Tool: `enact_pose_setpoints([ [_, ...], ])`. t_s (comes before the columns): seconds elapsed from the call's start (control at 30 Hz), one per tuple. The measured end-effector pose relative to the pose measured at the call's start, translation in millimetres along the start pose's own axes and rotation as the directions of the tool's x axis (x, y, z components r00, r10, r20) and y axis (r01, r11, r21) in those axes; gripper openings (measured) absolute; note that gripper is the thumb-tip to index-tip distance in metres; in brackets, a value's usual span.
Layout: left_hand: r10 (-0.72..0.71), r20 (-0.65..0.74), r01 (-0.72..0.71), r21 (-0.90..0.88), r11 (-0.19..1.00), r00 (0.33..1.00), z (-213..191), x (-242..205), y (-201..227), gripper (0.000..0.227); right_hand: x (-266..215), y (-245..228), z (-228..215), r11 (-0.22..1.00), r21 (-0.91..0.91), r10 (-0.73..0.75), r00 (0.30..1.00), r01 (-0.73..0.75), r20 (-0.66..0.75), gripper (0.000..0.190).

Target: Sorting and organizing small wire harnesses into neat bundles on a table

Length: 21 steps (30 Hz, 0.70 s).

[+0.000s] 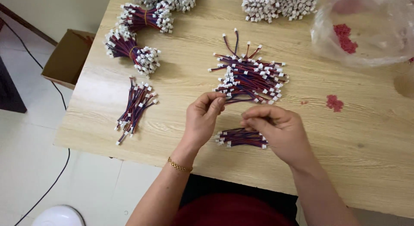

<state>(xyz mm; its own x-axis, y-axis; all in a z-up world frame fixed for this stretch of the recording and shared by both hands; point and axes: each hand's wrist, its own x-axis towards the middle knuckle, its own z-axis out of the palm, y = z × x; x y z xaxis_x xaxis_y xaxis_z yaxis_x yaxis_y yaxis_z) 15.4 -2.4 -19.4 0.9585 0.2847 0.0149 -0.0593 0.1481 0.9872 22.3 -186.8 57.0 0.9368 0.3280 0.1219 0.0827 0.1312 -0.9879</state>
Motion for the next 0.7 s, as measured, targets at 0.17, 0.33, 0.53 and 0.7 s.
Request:
enact_pose_setpoints([
  [0.17,-0.073,-0.005,0.072,-0.087,0.994,0.997,3,-10,2,0.015,6,17,12,0.998,0.042,0.042,0.999,-0.042,-0.011,0.014],
  [0.33,-0.102,0.031,0.105,-0.141,0.984,0.994,8,-13,0,0.017,9,22,17,0.998,0.044,0.05,0.995,-0.046,-0.087,0.015],
  [0.53,-0.097,0.017,0.099,-0.145,0.985,0.995,9,-12,-2,0.017,5,12,20,0.991,-0.131,-0.015,0.995,0.001,-0.103,0.013],
  [0.7,-0.086,0.013,0.087,-0.131,0.988,0.996,9,-12,-2,0.019,7,5,25,0.987,-0.16,-0.034,0.995,0.018,-0.094,0.012],
])
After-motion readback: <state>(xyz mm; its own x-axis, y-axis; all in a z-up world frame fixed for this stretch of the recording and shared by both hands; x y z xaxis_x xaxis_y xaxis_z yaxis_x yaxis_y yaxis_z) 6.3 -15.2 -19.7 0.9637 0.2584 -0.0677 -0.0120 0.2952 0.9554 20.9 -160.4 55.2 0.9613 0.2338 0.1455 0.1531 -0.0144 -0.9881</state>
